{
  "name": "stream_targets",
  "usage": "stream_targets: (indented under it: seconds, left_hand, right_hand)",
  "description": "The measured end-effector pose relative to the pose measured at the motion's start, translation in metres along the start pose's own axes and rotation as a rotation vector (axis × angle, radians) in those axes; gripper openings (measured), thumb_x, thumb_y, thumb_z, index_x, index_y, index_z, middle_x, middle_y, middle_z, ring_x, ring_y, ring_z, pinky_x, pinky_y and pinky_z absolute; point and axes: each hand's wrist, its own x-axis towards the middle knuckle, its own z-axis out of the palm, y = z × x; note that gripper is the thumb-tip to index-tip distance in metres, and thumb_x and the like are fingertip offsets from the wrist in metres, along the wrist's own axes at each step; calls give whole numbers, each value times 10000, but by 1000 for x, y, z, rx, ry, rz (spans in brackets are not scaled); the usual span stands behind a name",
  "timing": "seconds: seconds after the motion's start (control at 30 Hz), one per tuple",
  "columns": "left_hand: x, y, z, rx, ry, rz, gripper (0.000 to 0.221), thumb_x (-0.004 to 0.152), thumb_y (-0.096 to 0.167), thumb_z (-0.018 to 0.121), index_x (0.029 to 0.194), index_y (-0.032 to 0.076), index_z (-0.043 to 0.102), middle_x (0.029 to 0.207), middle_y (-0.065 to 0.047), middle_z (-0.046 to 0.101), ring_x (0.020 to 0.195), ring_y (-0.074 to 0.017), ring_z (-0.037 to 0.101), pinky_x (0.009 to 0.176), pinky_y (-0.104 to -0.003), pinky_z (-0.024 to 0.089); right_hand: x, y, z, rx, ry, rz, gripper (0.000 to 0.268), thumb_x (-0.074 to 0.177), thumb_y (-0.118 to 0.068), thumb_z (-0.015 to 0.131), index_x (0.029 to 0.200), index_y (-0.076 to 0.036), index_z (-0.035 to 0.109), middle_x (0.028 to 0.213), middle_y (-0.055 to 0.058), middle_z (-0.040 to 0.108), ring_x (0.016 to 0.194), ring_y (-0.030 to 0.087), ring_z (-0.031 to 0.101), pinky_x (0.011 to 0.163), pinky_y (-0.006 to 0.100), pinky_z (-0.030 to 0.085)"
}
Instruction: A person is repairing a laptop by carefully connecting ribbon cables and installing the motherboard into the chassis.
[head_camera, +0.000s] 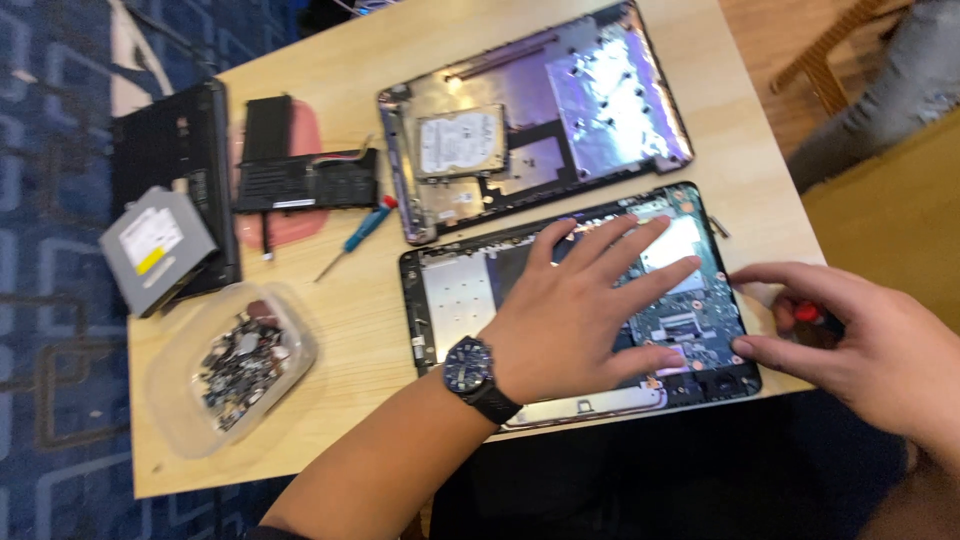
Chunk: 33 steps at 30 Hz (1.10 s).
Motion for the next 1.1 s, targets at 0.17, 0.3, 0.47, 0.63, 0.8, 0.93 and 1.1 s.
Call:
stream_targets:
  seconds: [0.17,0.3,0.47,0.63,0.8,0.93,1.1]
  left_hand:
    - [1,6,-4,57,20,-26,769,923,755,510,1568,336,498,1716,-53,419,1582,-269,392,1160,-687,307]
    - [2,7,3,132,35,-15,777,924,755,533,1570,325,487,1714,-59,422,1578,-271,397,1147,-627,350]
    - [2,5,5,188,63,14,767,937,746,505,1571,316,508,1717,-72,419,1586,-259,390,1144,-587,395]
    - [-1,5,7,92,36,1,776,936,734,511,1584,310,470,1736,-54,392,1611,-276,366,1129,-618,392]
    - [-3,-24,-3,-73,60,89,667,966,631,593,1536,292,515,1651,-82,508,1547,-291,470,1113,-571,442]
    - [-21,-33,-63,-298,161,31,402,1057,351,595,1403,152,647,1073,-41,803,993,-217,724,889,-402,574]
    - [-45,-81,-84,-94,553,4,157,1067,100,594,1121,28,722,1035,-130,783,943,-257,749,851,-392,616]
  right_hand:
    - [-5,-2,11,-165,117,91,580,706,-423,933,1265,-417,775,770,-61,774,764,147,715,766,325,507]
    - [-8,-22,4,-301,92,110,619,738,-460,884,1333,-467,713,909,-85,832,777,187,750,779,340,546]
    - [14,-54,6,-139,472,6,498,877,-563,844,1243,-228,806,715,77,658,687,261,657,761,401,489]
    - [39,-26,51,-592,798,-74,335,1175,-681,697,1134,-359,777,880,-36,761,891,331,784,623,465,518]
    - [41,-39,39,-522,657,17,416,1051,-748,663,1170,-363,764,868,55,786,970,408,780,688,495,534]
    - [41,-46,35,-507,583,73,457,1045,-759,591,1166,-357,769,894,76,807,984,438,777,690,511,534]
    - [45,-33,44,-549,722,-19,310,1098,-644,653,1113,-355,763,828,25,764,897,423,766,615,505,513]
